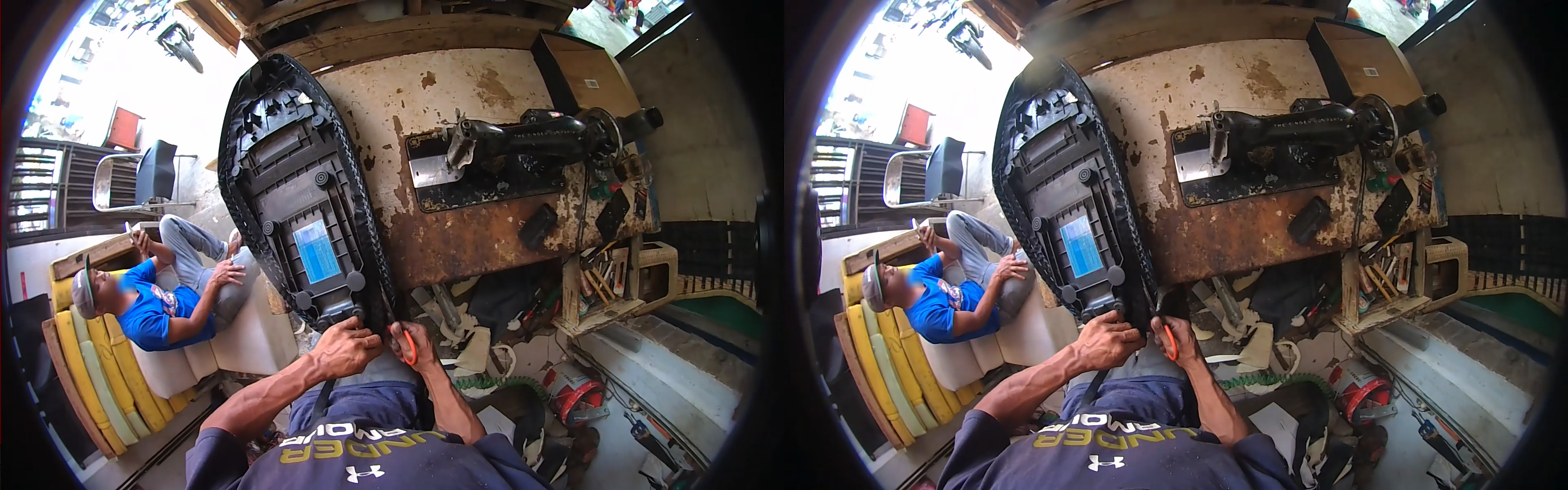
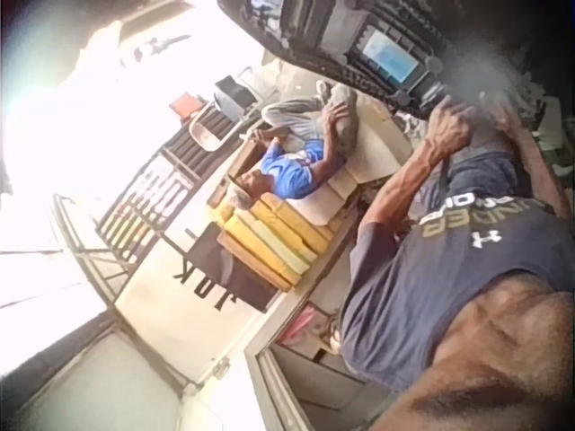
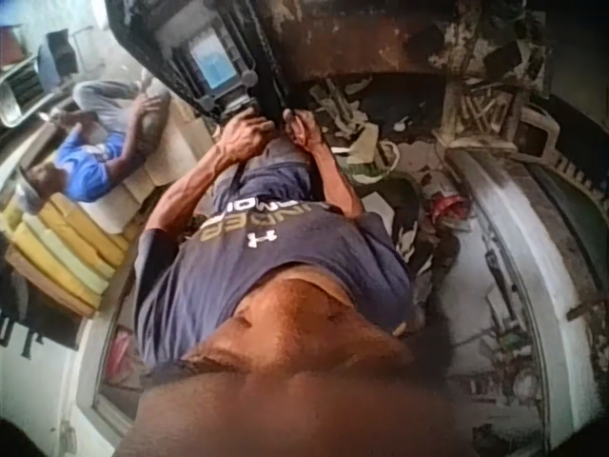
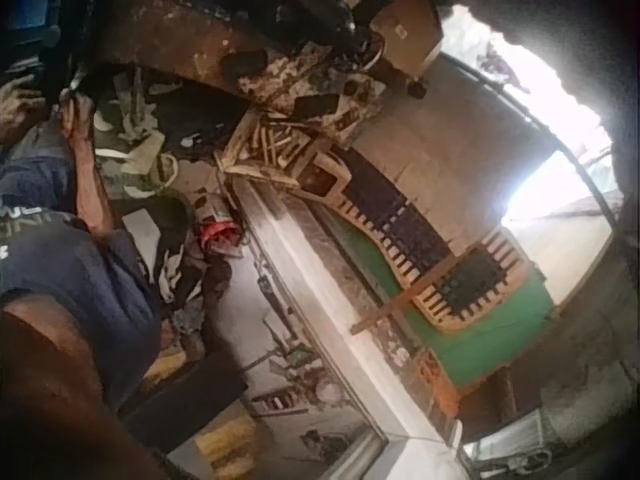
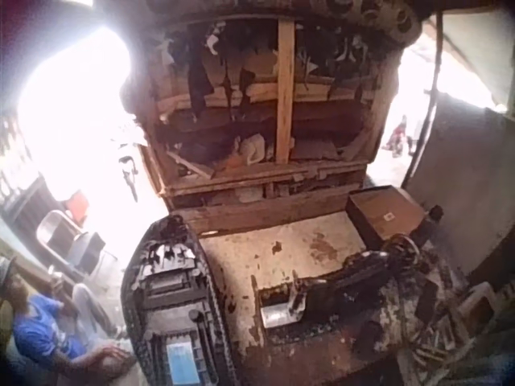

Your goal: The person reupholsters a motorcycle seat by removing old staples with a tool, stretching a new black cover over the seat frame, and securing it using a pneumatic stapler. They trim excess material with shears and handle foam padding to ensure a smooth finish.

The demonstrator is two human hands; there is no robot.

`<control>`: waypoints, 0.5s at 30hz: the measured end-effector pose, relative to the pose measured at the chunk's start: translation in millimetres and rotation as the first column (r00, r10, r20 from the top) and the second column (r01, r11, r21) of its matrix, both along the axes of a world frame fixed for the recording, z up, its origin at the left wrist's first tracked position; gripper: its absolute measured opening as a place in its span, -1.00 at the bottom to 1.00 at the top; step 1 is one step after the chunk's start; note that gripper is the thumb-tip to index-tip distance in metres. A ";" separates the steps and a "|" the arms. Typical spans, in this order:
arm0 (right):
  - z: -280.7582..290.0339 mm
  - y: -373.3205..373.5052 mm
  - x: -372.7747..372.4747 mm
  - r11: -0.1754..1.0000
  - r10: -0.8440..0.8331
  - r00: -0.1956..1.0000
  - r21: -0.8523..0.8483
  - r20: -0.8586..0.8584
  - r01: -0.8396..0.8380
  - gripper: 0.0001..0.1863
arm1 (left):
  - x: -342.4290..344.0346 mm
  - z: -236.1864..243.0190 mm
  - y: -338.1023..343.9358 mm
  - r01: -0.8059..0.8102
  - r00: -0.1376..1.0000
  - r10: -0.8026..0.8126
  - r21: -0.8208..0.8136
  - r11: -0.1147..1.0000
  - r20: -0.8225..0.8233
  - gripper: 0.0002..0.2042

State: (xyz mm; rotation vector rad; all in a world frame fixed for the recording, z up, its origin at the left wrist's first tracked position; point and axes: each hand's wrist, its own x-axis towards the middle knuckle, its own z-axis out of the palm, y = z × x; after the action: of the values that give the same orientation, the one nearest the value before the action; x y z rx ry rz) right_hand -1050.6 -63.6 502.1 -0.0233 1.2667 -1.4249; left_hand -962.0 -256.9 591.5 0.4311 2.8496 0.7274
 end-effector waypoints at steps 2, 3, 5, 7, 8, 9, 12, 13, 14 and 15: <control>4.4 -7.9 -11.0 1.000 0.007 1.000 0.016 0.019 -0.008 -0.46 | -1.1 -1.1 -2.3 0.015 1.000 -0.015 0.021 1.000 0.006 -0.88; 7.1 -8.7 -14.0 0.999 0.011 1.000 0.041 0.016 -0.012 -0.46 | -1.8 -0.1 -2.3 0.039 0.999 -0.039 0.017 0.999 0.017 -0.87; 15.1 -15.9 -23.9 0.999 0.008 1.000 0.054 0.010 -0.009 -0.44 | -2.3 2.4 -2.5 0.080 0.996 -0.080 0.005 0.997 0.043 -0.85; 14.2 -36.2 -32.6 0.998 -0.026 1.000 0.051 0.003 0.026 -0.45 | -4.7 2.5 -4.9 0.110 0.992 -0.112 0.036 0.993 0.057 -0.87; 15.6 -45.6 -37.9 0.998 -0.041 0.999 0.048 0.000 0.041 -0.45 | -4.9 3.1 -5.9 0.121 0.990 -0.125 0.052 0.991 0.064 -0.87; 20.4 -50.0 -43.9 0.998 -0.033 0.999 0.050 -0.015 0.033 -0.43 | -4.3 4.2 -4.7 0.126 0.989 -0.131 0.068 0.990 0.072 -0.89; 28.7 -62.9 -60.1 0.995 0.027 0.997 0.093 -0.077 -0.019 -0.42 | 0.0 5.0 -6.0 0.145 0.982 -0.154 0.087 0.986 0.109 -0.91; 31.4 -65.6 -62.6 0.994 0.026 0.998 0.103 -0.063 -0.019 -0.42 | 2.2 1.8 -4.0 0.150 0.979 -0.160 0.089 0.985 0.128 -0.92; 32.4 -70.1 -63.6 0.994 0.023 0.998 0.104 -0.062 -0.016 -0.41 | 3.8 -1.0 -3.3 0.155 0.975 -0.167 0.090 0.984 0.147 -0.92; 32.4 -76.6 -63.1 0.995 0.019 0.998 0.104 -0.061 -0.013 -0.41 | 6.9 -3.2 -5.1 0.175 0.972 -0.189 0.105 0.979 0.137 -0.92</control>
State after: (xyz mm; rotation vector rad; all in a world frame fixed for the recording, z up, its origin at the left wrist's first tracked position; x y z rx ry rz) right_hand -1113.7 -140.2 534.5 -0.0077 1.3872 -1.3519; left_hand -955.1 -262.1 588.3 0.6170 2.6062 0.8205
